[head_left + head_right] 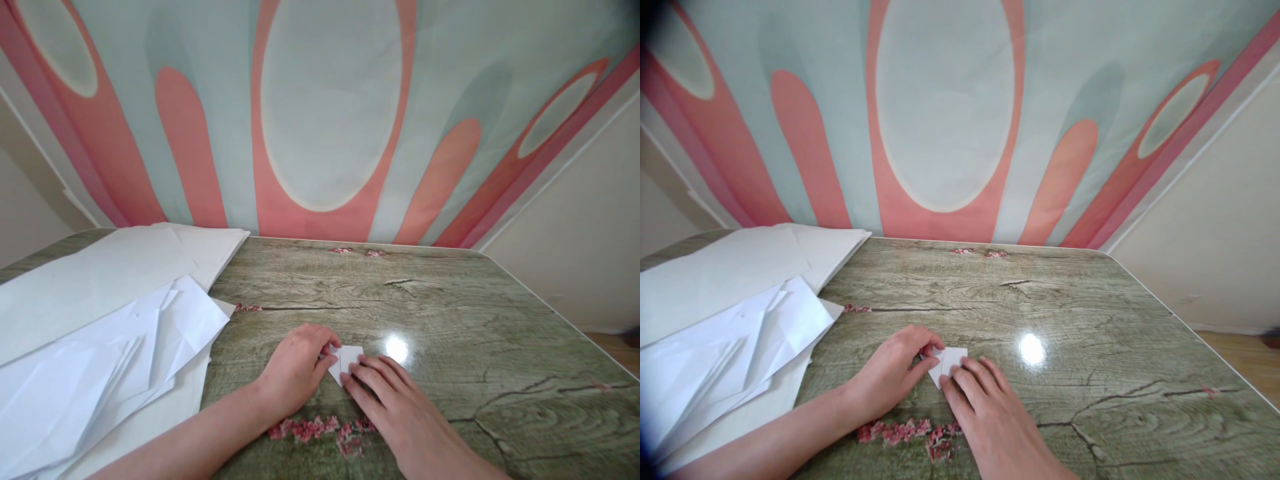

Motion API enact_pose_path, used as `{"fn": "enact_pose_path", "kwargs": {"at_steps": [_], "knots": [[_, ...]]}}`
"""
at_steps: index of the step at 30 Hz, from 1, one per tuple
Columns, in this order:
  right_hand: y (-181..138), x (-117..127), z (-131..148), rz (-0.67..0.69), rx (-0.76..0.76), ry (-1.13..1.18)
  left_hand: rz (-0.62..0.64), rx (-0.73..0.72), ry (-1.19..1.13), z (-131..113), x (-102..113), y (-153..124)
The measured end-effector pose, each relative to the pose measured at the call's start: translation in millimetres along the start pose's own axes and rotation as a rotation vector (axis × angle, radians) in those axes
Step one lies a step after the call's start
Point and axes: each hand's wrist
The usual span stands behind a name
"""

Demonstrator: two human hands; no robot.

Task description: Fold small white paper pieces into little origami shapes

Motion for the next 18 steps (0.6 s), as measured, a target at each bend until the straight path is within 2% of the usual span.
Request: {"fn": "enact_pose_path", "kwargs": {"at_steps": [18], "knots": [[11, 3, -4, 0.031, 0.039, -0.081, -0.032, -0.035, 0.018, 2, -2, 1]]}}
Point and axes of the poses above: each hand's wrist, its own y-axis towards the middle knuckle, its own x-axis out of the back of the hand, z = x × y, and after that the axes turned 11 degrees about x, right-handed
